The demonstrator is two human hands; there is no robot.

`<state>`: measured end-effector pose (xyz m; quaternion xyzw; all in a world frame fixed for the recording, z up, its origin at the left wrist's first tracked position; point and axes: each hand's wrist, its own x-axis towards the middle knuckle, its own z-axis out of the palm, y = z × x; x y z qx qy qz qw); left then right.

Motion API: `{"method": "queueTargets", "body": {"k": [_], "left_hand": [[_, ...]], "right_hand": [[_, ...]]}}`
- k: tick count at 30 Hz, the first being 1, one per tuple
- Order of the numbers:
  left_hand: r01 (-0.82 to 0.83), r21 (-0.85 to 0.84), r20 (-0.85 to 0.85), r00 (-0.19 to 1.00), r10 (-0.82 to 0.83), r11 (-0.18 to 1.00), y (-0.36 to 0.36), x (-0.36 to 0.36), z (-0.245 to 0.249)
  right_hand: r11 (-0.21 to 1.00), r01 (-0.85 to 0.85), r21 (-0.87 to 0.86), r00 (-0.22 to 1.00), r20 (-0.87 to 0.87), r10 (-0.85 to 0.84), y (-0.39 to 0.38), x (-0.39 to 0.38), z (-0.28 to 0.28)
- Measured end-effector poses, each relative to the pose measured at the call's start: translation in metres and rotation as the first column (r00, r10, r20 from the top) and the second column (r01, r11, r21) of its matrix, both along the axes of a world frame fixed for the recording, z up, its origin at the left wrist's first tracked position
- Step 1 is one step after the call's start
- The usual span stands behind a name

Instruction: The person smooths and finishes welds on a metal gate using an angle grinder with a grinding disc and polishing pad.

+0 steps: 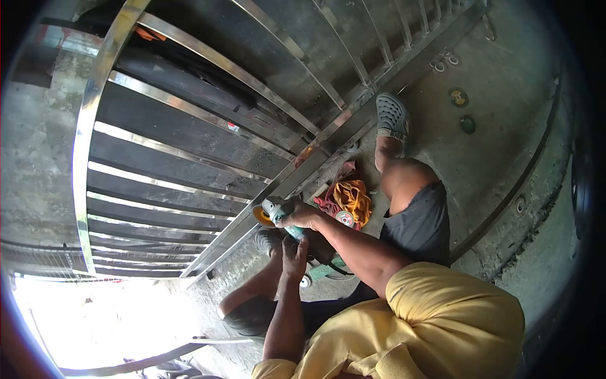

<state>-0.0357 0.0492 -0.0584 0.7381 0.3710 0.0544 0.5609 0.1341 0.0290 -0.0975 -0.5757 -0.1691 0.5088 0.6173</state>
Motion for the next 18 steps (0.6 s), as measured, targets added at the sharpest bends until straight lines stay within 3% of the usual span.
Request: {"method": "queueTargets", "body": {"k": [5,7,8,9,10,11,12,13,15,16,17,18], "left_hand": [[-0.187,-0.078,0.216,0.956,0.2,0.979,-0.023,0.01,-0.014],[-0.019,0.027,-0.089,0.996,0.022,0.999,-0.027,0.015,0.026],[0.141,0.055,-0.23,0.965,-0.125,0.988,-0.014,0.013,0.037],[0.295,0.05,-0.371,0.893,-0.256,0.954,-0.008,0.004,0.042],[0.394,0.136,-0.397,0.862,-0.314,0.909,-0.005,0.001,0.054],[0.483,0.224,-0.428,0.829,-0.36,0.847,-0.001,-0.002,0.066],[0.561,0.35,-0.346,0.822,-0.453,0.75,0.015,-0.02,0.06],[0.648,0.462,-0.409,0.762,-0.503,0.606,0.029,-0.033,0.073],[0.716,0.653,-0.536,0.666,-0.518,0.245,0.057,-0.059,0.098],[0.505,0.583,-0.465,0.85,-0.249,0.636,0.053,-0.063,0.136],[0.071,0.503,-0.336,0.934,0.118,0.862,0.049,-0.066,0.173],[-0.006,0.639,-0.014,1.0,0.02,0.77,0.081,-0.1,0.163]], "right_hand": [[0.994,-0.041,0.097,0.999,0.024,0.039,-0.013,0.007,0.015],[0.961,-0.031,0.275,0.998,0.067,0.013,-0.005,0.001,-0.016],[0.972,-0.05,0.229,0.988,0.152,0.015,-0.013,0.002,-0.015],[0.966,-0.167,0.2,0.985,0.071,0.155,-0.03,0.009,0.016],[0.973,-0.112,0.2,0.983,0.164,0.079,-0.027,0.005,-0.001],[0.976,-0.058,0.208,0.967,0.255,0.003,-0.027,0.002,-0.02],[0.993,-0.115,-0.031,0.884,0.453,0.117,-0.036,-0.001,-0.021],[0.953,-0.135,-0.271,0.753,0.597,0.276,-0.044,0.001,-0.013],[0.837,-0.315,-0.447,0.678,0.511,0.528,-0.061,-0.001,-0.012],[0.787,-0.372,-0.492,0.622,0.497,0.604,-0.069,-0.007,-0.03],[0.737,-0.415,-0.533,0.563,0.486,0.669,-0.074,-0.011,-0.048],[0.689,-0.448,-0.57,0.503,0.477,0.721,-0.077,-0.016,-0.06]]}}
